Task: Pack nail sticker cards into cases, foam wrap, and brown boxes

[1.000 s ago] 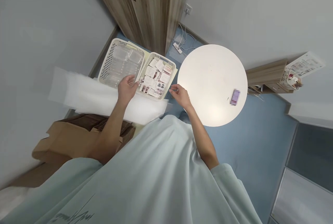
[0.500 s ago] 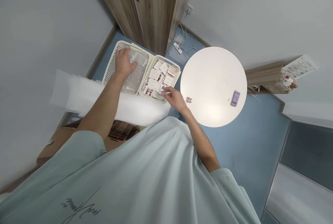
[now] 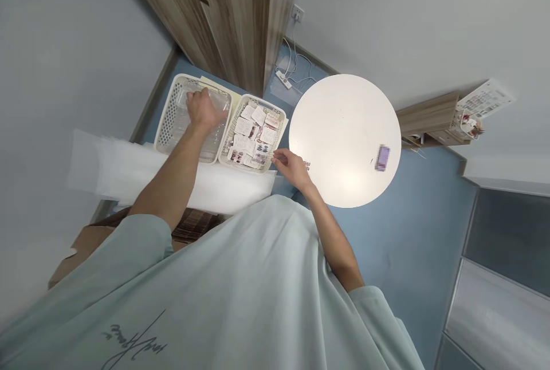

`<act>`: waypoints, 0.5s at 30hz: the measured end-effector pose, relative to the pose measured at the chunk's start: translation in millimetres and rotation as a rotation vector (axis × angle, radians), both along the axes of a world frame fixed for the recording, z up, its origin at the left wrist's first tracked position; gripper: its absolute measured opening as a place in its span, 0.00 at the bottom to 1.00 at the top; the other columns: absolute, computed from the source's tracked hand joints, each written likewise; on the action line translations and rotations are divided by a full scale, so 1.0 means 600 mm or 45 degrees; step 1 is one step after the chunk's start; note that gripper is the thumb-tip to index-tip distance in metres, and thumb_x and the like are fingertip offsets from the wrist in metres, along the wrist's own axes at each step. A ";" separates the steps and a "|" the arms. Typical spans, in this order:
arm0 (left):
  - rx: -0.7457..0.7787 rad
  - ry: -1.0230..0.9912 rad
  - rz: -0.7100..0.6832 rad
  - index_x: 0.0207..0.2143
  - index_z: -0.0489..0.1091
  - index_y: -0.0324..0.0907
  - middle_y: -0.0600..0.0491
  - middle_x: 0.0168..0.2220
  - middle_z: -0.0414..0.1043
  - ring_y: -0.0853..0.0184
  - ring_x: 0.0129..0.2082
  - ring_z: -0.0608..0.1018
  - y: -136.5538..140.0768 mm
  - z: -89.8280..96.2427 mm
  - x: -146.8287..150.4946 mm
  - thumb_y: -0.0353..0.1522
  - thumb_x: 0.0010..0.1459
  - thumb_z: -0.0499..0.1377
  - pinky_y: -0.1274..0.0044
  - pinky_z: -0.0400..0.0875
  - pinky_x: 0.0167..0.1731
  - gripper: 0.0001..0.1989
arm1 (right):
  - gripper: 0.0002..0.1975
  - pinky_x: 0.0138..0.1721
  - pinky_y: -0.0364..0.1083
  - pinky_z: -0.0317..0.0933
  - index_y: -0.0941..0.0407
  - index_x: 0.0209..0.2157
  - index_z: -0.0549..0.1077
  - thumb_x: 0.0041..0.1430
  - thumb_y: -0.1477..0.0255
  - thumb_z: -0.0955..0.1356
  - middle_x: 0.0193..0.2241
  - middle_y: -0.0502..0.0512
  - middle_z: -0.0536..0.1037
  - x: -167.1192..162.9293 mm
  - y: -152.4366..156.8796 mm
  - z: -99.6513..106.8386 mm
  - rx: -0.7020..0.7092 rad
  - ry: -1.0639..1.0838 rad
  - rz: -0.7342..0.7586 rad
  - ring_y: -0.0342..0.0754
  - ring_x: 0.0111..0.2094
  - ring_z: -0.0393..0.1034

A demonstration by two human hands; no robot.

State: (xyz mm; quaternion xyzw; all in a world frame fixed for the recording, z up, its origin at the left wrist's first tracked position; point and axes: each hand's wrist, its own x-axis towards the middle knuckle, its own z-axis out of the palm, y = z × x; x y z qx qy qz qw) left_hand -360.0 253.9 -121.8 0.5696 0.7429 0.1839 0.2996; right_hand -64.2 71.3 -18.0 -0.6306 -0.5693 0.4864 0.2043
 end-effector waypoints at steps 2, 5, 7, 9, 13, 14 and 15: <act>0.090 -0.151 0.078 0.68 0.65 0.26 0.36 0.66 0.74 0.42 0.75 0.62 -0.011 0.011 -0.001 0.50 0.67 0.72 0.51 0.52 0.76 0.43 | 0.16 0.55 0.55 0.78 0.51 0.52 0.81 0.71 0.58 0.73 0.54 0.59 0.87 0.008 0.002 0.001 0.004 0.012 0.001 0.55 0.48 0.86; 0.171 -0.226 0.096 0.70 0.66 0.31 0.38 0.66 0.74 0.43 0.73 0.67 -0.037 0.032 0.014 0.45 0.60 0.78 0.51 0.56 0.76 0.45 | 0.16 0.56 0.56 0.79 0.51 0.53 0.82 0.71 0.57 0.73 0.54 0.58 0.87 0.020 0.007 -0.001 0.014 0.059 0.008 0.54 0.48 0.86; 0.176 -0.236 0.068 0.71 0.68 0.36 0.38 0.68 0.74 0.43 0.70 0.72 -0.063 0.048 0.038 0.38 0.52 0.81 0.52 0.62 0.74 0.48 | 0.17 0.56 0.56 0.80 0.51 0.55 0.81 0.70 0.58 0.73 0.54 0.59 0.87 0.030 0.013 -0.004 0.023 0.089 0.020 0.55 0.48 0.86; 0.193 -0.344 0.039 0.72 0.68 0.41 0.40 0.68 0.74 0.44 0.68 0.75 -0.096 0.067 0.073 0.35 0.48 0.82 0.53 0.67 0.73 0.51 | 0.22 0.55 0.57 0.80 0.51 0.60 0.79 0.68 0.60 0.75 0.56 0.60 0.86 0.041 0.017 -0.008 0.062 0.095 0.039 0.56 0.50 0.85; 0.214 -0.668 -0.030 0.76 0.63 0.45 0.41 0.69 0.75 0.47 0.68 0.76 -0.180 0.109 0.164 0.37 0.50 0.80 0.58 0.74 0.68 0.54 | 0.42 0.59 0.61 0.80 0.47 0.76 0.66 0.65 0.58 0.78 0.69 0.62 0.77 0.073 0.018 -0.007 0.253 0.056 0.135 0.62 0.62 0.79; 0.195 -0.731 -0.049 0.77 0.63 0.45 0.41 0.69 0.75 0.48 0.68 0.77 -0.203 0.120 0.189 0.38 0.50 0.80 0.58 0.75 0.67 0.55 | 0.46 0.61 0.62 0.79 0.45 0.79 0.62 0.65 0.58 0.78 0.73 0.62 0.73 0.083 0.015 -0.004 0.309 0.044 0.166 0.64 0.65 0.77; 0.166 -0.789 -0.063 0.77 0.63 0.46 0.41 0.68 0.76 0.48 0.67 0.77 -0.224 0.130 0.213 0.39 0.50 0.80 0.58 0.76 0.67 0.55 | 0.48 0.63 0.63 0.77 0.44 0.81 0.58 0.66 0.57 0.78 0.76 0.62 0.69 0.095 0.011 0.000 0.364 0.033 0.195 0.65 0.68 0.74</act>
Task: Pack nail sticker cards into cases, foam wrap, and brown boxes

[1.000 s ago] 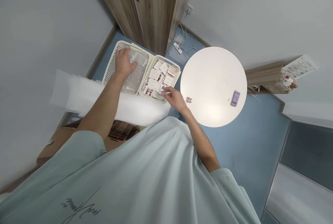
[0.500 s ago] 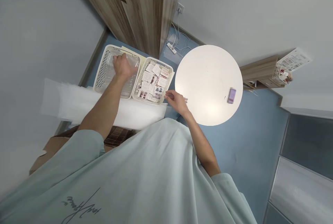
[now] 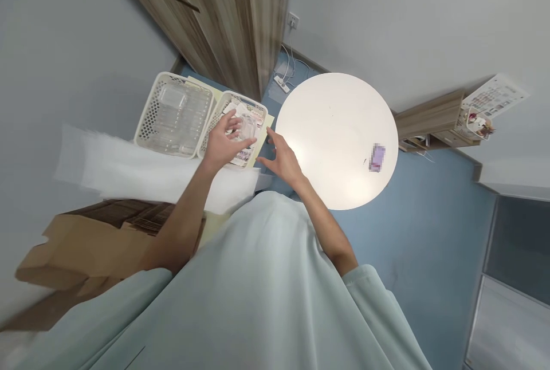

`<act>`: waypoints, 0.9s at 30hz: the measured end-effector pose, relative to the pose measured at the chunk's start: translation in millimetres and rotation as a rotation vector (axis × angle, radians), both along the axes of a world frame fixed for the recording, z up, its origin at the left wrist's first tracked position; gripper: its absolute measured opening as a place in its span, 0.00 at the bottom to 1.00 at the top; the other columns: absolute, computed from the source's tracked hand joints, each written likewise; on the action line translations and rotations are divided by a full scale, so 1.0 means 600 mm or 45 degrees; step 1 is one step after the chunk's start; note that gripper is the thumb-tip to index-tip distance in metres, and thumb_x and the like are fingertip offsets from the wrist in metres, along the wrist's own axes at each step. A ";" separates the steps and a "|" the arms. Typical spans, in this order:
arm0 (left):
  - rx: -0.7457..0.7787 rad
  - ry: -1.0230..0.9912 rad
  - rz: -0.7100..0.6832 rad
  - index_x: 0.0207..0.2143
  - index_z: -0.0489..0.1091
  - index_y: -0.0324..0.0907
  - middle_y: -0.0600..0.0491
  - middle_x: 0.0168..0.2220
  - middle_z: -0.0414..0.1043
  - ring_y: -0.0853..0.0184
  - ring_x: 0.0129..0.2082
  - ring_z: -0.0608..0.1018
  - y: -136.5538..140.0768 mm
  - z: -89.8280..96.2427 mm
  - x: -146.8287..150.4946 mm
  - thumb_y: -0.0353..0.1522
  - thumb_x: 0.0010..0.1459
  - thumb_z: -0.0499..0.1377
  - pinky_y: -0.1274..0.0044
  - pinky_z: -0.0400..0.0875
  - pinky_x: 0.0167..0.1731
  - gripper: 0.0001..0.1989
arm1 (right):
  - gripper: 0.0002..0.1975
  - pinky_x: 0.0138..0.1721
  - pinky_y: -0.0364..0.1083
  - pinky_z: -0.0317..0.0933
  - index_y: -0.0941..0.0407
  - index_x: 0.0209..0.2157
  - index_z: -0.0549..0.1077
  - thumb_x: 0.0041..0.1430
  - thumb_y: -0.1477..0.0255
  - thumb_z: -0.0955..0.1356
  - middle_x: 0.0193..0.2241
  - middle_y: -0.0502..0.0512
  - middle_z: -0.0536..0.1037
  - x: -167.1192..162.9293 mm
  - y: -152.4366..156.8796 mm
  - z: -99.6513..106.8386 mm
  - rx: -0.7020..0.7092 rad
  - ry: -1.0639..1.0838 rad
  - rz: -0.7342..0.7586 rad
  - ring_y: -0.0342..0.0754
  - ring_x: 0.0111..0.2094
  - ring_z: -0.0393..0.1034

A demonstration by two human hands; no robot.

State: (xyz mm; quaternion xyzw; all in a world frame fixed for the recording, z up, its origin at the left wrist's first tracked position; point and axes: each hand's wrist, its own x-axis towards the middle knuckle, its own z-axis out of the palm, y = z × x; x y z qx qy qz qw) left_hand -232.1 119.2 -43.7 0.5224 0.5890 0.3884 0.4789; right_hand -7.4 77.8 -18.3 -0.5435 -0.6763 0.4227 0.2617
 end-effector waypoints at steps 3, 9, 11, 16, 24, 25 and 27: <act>-0.095 -0.134 -0.063 0.76 0.65 0.47 0.41 0.67 0.77 0.47 0.67 0.78 -0.057 0.024 0.070 0.41 0.50 0.79 0.56 0.77 0.67 0.53 | 0.45 0.70 0.64 0.72 0.41 0.82 0.54 0.72 0.57 0.74 0.80 0.58 0.61 0.043 -0.019 0.010 0.142 -0.026 0.075 0.64 0.76 0.65; -0.249 -0.249 -0.142 0.74 0.69 0.46 0.40 0.67 0.77 0.46 0.69 0.77 -0.121 0.040 0.194 0.44 0.48 0.80 0.54 0.76 0.68 0.52 | 0.41 0.73 0.64 0.69 0.41 0.82 0.54 0.76 0.55 0.71 0.80 0.57 0.63 0.154 -0.076 -0.001 0.141 -0.021 0.126 0.62 0.78 0.62; -0.305 -0.263 -0.177 0.73 0.71 0.46 0.40 0.66 0.78 0.46 0.68 0.77 -0.133 0.038 0.230 0.44 0.47 0.80 0.55 0.77 0.67 0.52 | 0.45 0.72 0.63 0.71 0.42 0.83 0.52 0.74 0.55 0.73 0.79 0.58 0.64 0.191 -0.095 -0.010 0.058 -0.010 0.079 0.63 0.75 0.68; -0.446 -0.249 -0.274 0.68 0.78 0.48 0.43 0.63 0.81 0.44 0.67 0.78 -0.159 0.023 0.299 0.46 0.47 0.80 0.55 0.78 0.66 0.45 | 0.47 0.68 0.66 0.74 0.42 0.82 0.56 0.69 0.58 0.77 0.77 0.58 0.69 0.270 -0.138 -0.033 -0.101 -0.038 0.010 0.65 0.67 0.77; -0.712 -0.253 -0.397 0.68 0.80 0.49 0.44 0.62 0.83 0.43 0.64 0.81 -0.201 -0.020 0.358 0.52 0.44 0.82 0.55 0.79 0.63 0.49 | 0.48 0.64 0.63 0.77 0.44 0.79 0.62 0.62 0.62 0.81 0.71 0.57 0.77 0.347 -0.199 -0.071 -0.319 -0.070 -0.010 0.65 0.65 0.79; -0.738 -0.251 -0.397 0.67 0.80 0.49 0.44 0.61 0.83 0.43 0.64 0.81 -0.205 -0.023 0.362 0.52 0.43 0.83 0.54 0.79 0.63 0.49 | 0.48 0.64 0.63 0.77 0.44 0.79 0.62 0.62 0.62 0.81 0.69 0.57 0.78 0.353 -0.204 -0.073 -0.338 -0.065 -0.001 0.65 0.64 0.80; -0.774 -0.245 -0.390 0.66 0.81 0.49 0.44 0.60 0.84 0.43 0.63 0.81 -0.209 -0.028 0.370 0.52 0.41 0.83 0.54 0.80 0.63 0.49 | 0.48 0.64 0.63 0.76 0.44 0.79 0.61 0.63 0.63 0.80 0.68 0.57 0.79 0.363 -0.211 -0.076 -0.359 -0.055 0.023 0.64 0.64 0.80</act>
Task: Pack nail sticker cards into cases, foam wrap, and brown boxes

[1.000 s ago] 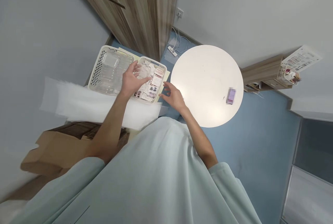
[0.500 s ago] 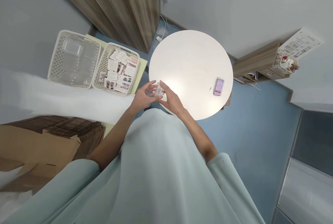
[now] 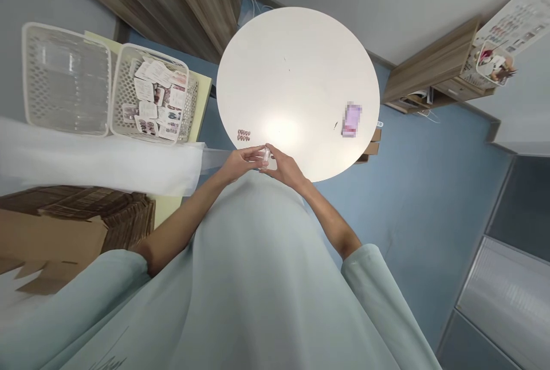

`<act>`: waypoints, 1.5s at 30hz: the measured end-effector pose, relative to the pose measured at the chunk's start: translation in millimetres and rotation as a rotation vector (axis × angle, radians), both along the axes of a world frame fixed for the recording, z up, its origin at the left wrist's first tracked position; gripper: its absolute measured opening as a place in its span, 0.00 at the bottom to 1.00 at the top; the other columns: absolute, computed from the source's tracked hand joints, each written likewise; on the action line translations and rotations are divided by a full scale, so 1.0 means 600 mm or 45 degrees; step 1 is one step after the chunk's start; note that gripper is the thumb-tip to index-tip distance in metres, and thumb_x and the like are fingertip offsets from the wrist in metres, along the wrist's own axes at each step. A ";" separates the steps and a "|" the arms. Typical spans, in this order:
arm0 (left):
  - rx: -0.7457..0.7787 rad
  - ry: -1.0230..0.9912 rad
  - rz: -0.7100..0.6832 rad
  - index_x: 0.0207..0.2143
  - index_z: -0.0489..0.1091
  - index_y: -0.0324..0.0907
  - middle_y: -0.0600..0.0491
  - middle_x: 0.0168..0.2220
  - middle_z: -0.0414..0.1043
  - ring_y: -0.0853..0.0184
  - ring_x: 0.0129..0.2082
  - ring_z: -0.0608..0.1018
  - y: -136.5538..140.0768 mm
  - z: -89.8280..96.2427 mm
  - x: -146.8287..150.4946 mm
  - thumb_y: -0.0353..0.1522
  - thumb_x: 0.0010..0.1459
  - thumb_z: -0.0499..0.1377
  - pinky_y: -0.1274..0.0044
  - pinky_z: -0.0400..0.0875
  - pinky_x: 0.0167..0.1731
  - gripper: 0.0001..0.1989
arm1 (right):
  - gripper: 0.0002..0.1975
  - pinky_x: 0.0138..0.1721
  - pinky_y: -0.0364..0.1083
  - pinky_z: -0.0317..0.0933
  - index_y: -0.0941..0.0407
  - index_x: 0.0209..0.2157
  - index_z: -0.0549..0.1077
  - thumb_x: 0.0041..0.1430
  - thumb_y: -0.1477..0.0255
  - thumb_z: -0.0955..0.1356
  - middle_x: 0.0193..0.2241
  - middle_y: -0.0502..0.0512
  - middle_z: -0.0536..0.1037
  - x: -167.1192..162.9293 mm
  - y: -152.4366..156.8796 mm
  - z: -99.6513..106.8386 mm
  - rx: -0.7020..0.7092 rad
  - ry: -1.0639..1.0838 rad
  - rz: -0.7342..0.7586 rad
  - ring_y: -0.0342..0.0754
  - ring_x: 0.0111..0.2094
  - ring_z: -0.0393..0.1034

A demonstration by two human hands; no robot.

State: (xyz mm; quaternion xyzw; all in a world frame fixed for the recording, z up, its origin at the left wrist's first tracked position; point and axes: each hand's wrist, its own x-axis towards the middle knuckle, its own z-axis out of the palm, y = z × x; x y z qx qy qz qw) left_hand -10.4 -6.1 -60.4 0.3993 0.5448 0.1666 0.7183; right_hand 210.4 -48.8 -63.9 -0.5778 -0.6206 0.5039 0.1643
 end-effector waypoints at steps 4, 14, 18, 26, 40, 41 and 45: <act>-0.009 0.008 0.007 0.61 0.84 0.48 0.41 0.60 0.84 0.42 0.62 0.82 0.002 -0.003 0.004 0.50 0.38 0.85 0.53 0.80 0.62 0.46 | 0.48 0.66 0.64 0.74 0.46 0.79 0.60 0.64 0.66 0.79 0.74 0.60 0.73 0.018 -0.006 -0.010 0.015 0.032 0.059 0.65 0.66 0.78; 0.165 0.240 -0.151 0.59 0.85 0.44 0.38 0.64 0.81 0.42 0.54 0.86 0.044 0.011 -0.009 0.51 0.50 0.80 0.55 0.80 0.59 0.37 | 0.51 0.71 0.65 0.71 0.47 0.76 0.66 0.55 0.59 0.84 0.69 0.61 0.78 0.020 0.004 -0.033 -0.081 0.188 -0.093 0.63 0.65 0.78; 0.465 0.434 -0.089 0.61 0.82 0.45 0.42 0.61 0.83 0.47 0.52 0.86 0.046 0.012 -0.008 0.52 0.60 0.74 0.59 0.76 0.63 0.33 | 0.55 0.71 0.64 0.71 0.51 0.72 0.72 0.44 0.54 0.87 0.65 0.64 0.82 0.002 -0.004 -0.040 -0.266 0.396 -0.350 0.64 0.65 0.79; 0.386 0.162 0.130 0.56 0.82 0.43 0.42 0.54 0.86 0.48 0.56 0.85 0.016 -0.025 -0.020 0.59 0.55 0.74 0.58 0.79 0.62 0.37 | 0.45 0.71 0.63 0.72 0.51 0.59 0.79 0.43 0.48 0.87 0.61 0.62 0.85 -0.032 -0.028 -0.035 -0.497 0.814 -0.674 0.63 0.63 0.82; -0.094 -0.089 0.535 0.49 0.79 0.43 0.40 0.53 0.86 0.55 0.46 0.90 -0.012 -0.027 -0.059 0.58 0.58 0.74 0.60 0.86 0.54 0.31 | 0.51 0.65 0.59 0.77 0.49 0.70 0.74 0.48 0.45 0.84 0.66 0.61 0.80 -0.064 -0.014 -0.044 -0.476 0.741 -0.398 0.59 0.59 0.82; -0.099 -0.077 0.568 0.50 0.79 0.43 0.40 0.53 0.86 0.55 0.46 0.90 -0.011 -0.030 -0.070 0.57 0.59 0.74 0.61 0.86 0.54 0.31 | 0.52 0.63 0.59 0.77 0.49 0.70 0.74 0.47 0.45 0.84 0.65 0.61 0.80 -0.068 -0.012 -0.050 -0.467 0.708 -0.367 0.58 0.57 0.82; -0.083 -0.015 0.705 0.49 0.78 0.42 0.41 0.51 0.86 0.54 0.47 0.89 -0.008 -0.034 -0.123 0.55 0.57 0.77 0.61 0.86 0.54 0.31 | 0.57 0.59 0.57 0.79 0.49 0.71 0.74 0.42 0.41 0.85 0.61 0.60 0.80 -0.088 0.004 -0.075 -0.429 0.583 -0.236 0.56 0.54 0.81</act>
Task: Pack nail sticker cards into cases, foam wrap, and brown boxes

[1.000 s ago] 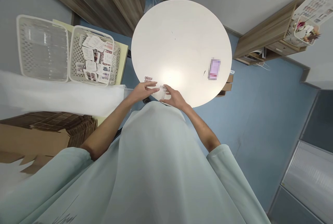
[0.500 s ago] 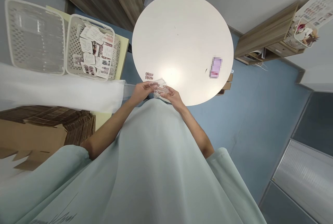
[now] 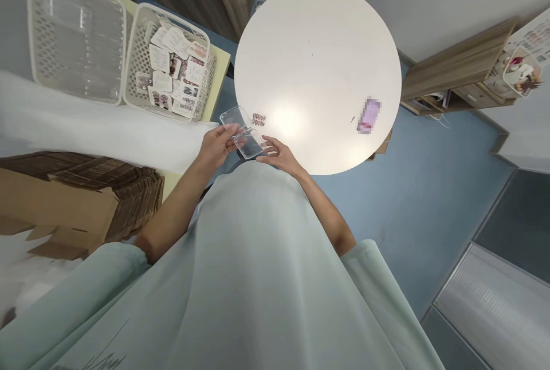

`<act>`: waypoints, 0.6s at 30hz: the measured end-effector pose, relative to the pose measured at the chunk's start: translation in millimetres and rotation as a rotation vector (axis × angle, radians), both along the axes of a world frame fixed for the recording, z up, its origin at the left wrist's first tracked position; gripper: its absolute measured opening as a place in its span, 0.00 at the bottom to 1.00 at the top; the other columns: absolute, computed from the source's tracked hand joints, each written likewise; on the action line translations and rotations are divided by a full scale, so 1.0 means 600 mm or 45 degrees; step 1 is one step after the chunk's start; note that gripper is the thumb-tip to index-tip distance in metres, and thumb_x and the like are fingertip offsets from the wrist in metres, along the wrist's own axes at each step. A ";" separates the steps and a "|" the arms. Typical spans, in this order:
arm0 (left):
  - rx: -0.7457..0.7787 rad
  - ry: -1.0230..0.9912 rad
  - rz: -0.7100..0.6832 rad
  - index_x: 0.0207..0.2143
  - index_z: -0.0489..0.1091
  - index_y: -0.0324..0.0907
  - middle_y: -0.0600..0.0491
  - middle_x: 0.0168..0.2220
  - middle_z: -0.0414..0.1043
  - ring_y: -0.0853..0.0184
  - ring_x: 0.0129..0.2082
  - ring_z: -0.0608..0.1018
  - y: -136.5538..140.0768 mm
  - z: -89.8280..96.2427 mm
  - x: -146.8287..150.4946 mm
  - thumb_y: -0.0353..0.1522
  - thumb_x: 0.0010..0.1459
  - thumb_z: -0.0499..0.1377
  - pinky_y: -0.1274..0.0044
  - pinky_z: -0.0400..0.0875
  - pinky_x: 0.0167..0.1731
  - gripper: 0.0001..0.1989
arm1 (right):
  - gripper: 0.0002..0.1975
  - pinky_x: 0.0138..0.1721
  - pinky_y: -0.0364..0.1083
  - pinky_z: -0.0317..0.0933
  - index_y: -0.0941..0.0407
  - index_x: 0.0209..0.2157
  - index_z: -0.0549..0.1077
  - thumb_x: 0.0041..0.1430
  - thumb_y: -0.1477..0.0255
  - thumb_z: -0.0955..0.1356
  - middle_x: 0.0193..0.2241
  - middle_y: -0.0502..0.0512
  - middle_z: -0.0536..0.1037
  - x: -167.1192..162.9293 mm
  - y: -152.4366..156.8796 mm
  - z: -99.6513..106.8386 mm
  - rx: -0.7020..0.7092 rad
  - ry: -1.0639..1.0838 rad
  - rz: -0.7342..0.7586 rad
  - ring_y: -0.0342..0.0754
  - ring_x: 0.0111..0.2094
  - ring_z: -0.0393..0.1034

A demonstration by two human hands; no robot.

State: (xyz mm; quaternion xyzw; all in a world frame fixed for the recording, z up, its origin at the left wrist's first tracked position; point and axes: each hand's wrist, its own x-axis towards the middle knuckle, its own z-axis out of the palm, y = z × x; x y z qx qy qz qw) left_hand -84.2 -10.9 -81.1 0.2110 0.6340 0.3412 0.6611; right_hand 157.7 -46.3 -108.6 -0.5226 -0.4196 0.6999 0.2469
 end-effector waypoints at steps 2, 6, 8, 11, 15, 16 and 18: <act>0.003 0.049 0.041 0.49 0.78 0.42 0.41 0.50 0.86 0.53 0.46 0.89 0.000 0.004 -0.028 0.55 0.56 0.77 0.61 0.86 0.53 0.31 | 0.57 0.59 0.56 0.78 0.48 0.71 0.74 0.44 0.39 0.83 0.60 0.60 0.80 -0.006 0.018 -0.018 0.043 -0.096 0.040 0.56 0.54 0.80; 0.009 0.110 0.094 0.51 0.78 0.41 0.42 0.48 0.86 0.54 0.46 0.90 -0.006 0.017 -0.075 0.51 0.59 0.77 0.61 0.87 0.52 0.28 | 0.50 0.61 0.56 0.76 0.51 0.72 0.72 0.56 0.40 0.80 0.61 0.63 0.78 -0.014 0.077 -0.075 0.199 -0.460 0.071 0.56 0.54 0.77; 0.011 0.112 0.123 0.52 0.78 0.41 0.43 0.48 0.86 0.54 0.47 0.90 -0.012 0.023 -0.092 0.48 0.60 0.77 0.61 0.87 0.53 0.27 | 0.45 0.61 0.56 0.75 0.52 0.72 0.71 0.61 0.45 0.79 0.61 0.64 0.77 -0.021 0.110 -0.112 0.271 -0.646 0.139 0.57 0.55 0.76; 0.028 0.078 0.171 0.54 0.78 0.41 0.43 0.51 0.86 0.56 0.49 0.89 -0.024 0.029 -0.113 0.44 0.60 0.77 0.61 0.86 0.56 0.26 | 0.37 0.63 0.58 0.74 0.53 0.71 0.71 0.66 0.55 0.78 0.62 0.65 0.74 -0.040 0.152 -0.166 0.333 -0.863 0.241 0.60 0.58 0.75; 0.048 0.018 0.213 0.55 0.79 0.42 0.42 0.55 0.85 0.55 0.54 0.88 -0.044 0.036 -0.133 0.44 0.61 0.77 0.59 0.84 0.61 0.25 | 0.30 0.64 0.61 0.72 0.57 0.66 0.72 0.67 0.65 0.78 0.62 0.69 0.72 -0.070 0.179 -0.206 0.382 -1.062 0.341 0.64 0.61 0.71; 0.046 0.014 0.223 0.55 0.80 0.42 0.41 0.56 0.85 0.55 0.54 0.88 -0.049 0.038 -0.137 0.44 0.62 0.77 0.59 0.84 0.62 0.25 | 0.28 0.63 0.62 0.72 0.58 0.64 0.73 0.67 0.66 0.77 0.62 0.70 0.72 -0.076 0.181 -0.209 0.395 -1.094 0.346 0.65 0.62 0.70; 0.043 0.008 0.241 0.55 0.81 0.42 0.41 0.58 0.85 0.55 0.54 0.88 -0.058 0.042 -0.144 0.45 0.64 0.76 0.59 0.83 0.63 0.24 | 0.23 0.63 0.61 0.72 0.57 0.59 0.74 0.67 0.68 0.77 0.61 0.69 0.72 -0.084 0.181 -0.211 0.412 -1.140 0.330 0.64 0.62 0.69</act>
